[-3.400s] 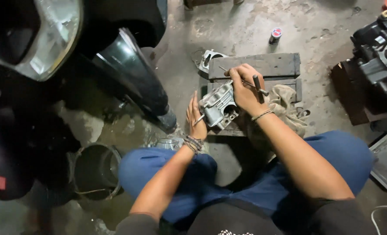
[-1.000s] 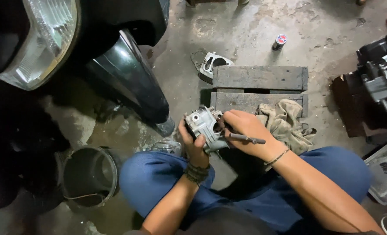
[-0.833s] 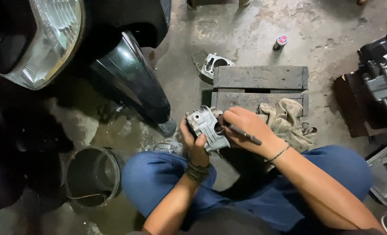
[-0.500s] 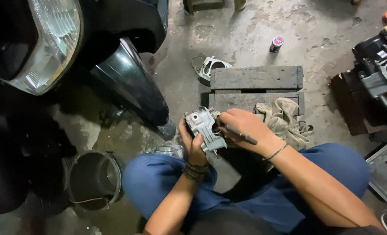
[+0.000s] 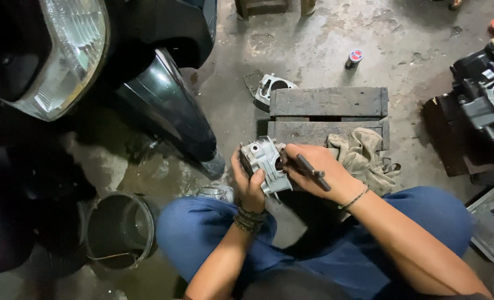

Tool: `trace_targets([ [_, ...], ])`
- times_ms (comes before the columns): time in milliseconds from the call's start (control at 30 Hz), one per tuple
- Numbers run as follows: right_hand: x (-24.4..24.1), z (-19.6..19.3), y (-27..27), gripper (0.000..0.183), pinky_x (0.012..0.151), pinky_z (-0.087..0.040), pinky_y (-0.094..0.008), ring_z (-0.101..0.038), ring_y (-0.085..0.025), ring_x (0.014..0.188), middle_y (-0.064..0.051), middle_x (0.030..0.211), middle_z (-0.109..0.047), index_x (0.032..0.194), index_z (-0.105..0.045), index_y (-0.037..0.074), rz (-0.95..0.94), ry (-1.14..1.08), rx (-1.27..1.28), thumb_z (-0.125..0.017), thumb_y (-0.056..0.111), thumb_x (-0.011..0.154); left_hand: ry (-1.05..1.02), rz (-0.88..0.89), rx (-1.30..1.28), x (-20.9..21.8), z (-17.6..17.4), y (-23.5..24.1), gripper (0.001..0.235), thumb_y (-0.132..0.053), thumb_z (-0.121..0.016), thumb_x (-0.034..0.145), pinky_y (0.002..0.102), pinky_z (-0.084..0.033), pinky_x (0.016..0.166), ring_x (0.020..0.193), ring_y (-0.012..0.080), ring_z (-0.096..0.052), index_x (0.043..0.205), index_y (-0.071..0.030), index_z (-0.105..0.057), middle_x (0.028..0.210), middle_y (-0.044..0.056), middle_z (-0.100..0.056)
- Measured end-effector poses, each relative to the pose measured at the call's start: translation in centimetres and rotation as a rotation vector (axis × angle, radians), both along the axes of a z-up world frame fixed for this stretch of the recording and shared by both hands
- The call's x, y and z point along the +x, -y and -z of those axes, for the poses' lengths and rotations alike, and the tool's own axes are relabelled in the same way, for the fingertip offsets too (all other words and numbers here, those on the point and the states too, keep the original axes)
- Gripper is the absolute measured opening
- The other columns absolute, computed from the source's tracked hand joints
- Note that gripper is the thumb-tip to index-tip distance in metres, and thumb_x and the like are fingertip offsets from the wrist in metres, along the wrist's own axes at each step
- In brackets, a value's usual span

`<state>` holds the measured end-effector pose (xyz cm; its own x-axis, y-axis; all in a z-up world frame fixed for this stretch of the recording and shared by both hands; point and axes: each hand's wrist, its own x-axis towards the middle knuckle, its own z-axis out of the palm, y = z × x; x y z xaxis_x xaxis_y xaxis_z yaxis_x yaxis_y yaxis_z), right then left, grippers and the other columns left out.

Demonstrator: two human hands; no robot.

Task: Cleaning and scraping carbon deposits from a motorcycle cylinder head using a small metal tool

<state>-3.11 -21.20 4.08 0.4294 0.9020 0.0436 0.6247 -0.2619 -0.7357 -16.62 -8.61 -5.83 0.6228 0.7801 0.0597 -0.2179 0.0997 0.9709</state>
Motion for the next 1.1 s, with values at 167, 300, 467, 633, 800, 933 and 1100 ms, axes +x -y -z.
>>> trace_targets([
  [167,0.9,-0.5,-0.2,0.014,0.061,-0.056,-0.045,-0.067,-0.040,0.067,-0.014,0.065,-0.059,0.085,-0.054,0.010,0.064,-0.097,-0.021,-0.067,0.015,0.087,-0.014,0.034,0.014,-0.5,1.2,-0.6,0.093,-0.041,-0.075,0.077,0.051,-0.032,0.111,0.133,0.0340,-0.043,0.151,-0.001,-0.035,0.140,0.027,-0.047],
  [300,0.8,-0.4,-0.4,0.011,0.062,-0.057,-0.037,-0.068,-0.033,0.062,-0.009,0.064,-0.061,0.084,-0.054,0.013,0.049,-0.108,-0.007,-0.064,0.011,0.089,-0.040,0.059,0.026,-0.2,-0.6,-0.4,0.098,-0.043,-0.077,0.072,0.049,-0.033,0.112,0.132,0.0293,-0.043,0.151,-0.001,-0.037,0.141,0.024,-0.049],
  [467,0.8,-0.8,0.2,0.016,0.059,-0.054,-0.047,-0.067,-0.044,0.070,-0.017,0.066,-0.060,0.085,-0.053,0.011,0.055,-0.121,-0.009,-0.068,0.016,0.085,0.040,0.035,-0.045,-0.5,-0.2,0.0,0.104,-0.048,-0.081,0.067,0.047,-0.038,0.108,0.127,0.0275,-0.047,0.150,-0.003,-0.037,0.137,0.021,-0.051],
  [633,-0.1,-1.4,-0.1,0.015,0.058,-0.055,-0.033,-0.062,-0.031,0.057,-0.007,0.062,-0.052,0.079,-0.048,0.014,0.015,-0.107,0.033,-0.059,0.006,0.086,0.052,0.037,-0.055,-0.6,-0.2,0.2,0.108,-0.050,-0.084,0.065,0.045,-0.038,0.108,0.125,0.0213,-0.045,0.151,-0.005,-0.036,0.137,0.015,-0.053],
  [800,0.5,-2.0,0.3,0.014,0.053,-0.052,-0.035,-0.062,-0.032,0.058,-0.006,0.062,-0.051,0.080,-0.052,0.011,0.082,-0.167,0.002,-0.064,0.008,0.087,0.028,0.013,-0.001,-0.7,0.1,-0.1,0.114,-0.057,-0.084,0.063,0.045,-0.044,0.104,0.121,0.0247,-0.052,0.151,-0.003,-0.035,0.132,0.018,-0.058],
  [933,0.6,-1.7,0.2,0.010,0.057,-0.053,-0.036,-0.062,-0.032,0.061,-0.006,0.065,-0.053,0.082,-0.054,0.011,0.025,-0.190,-0.001,-0.062,0.008,0.087,0.024,0.005,0.007,-0.3,-0.1,0.4,0.118,-0.057,-0.087,0.059,0.045,-0.045,0.103,0.119,0.0248,-0.054,0.150,-0.002,-0.036,0.130,0.018,-0.059],
  [1100,0.3,-0.6,0.8,0.014,0.058,-0.051,-0.048,-0.065,-0.046,0.073,-0.020,0.067,-0.057,0.082,-0.053,0.006,0.112,-0.284,-0.036,-0.067,0.010,0.083,0.052,-0.001,-0.024,-0.1,0.4,0.2,0.120,-0.056,-0.089,0.057,0.045,-0.047,0.103,0.119,0.0244,-0.056,0.150,-0.002,-0.036,0.129,0.017,-0.062],
])
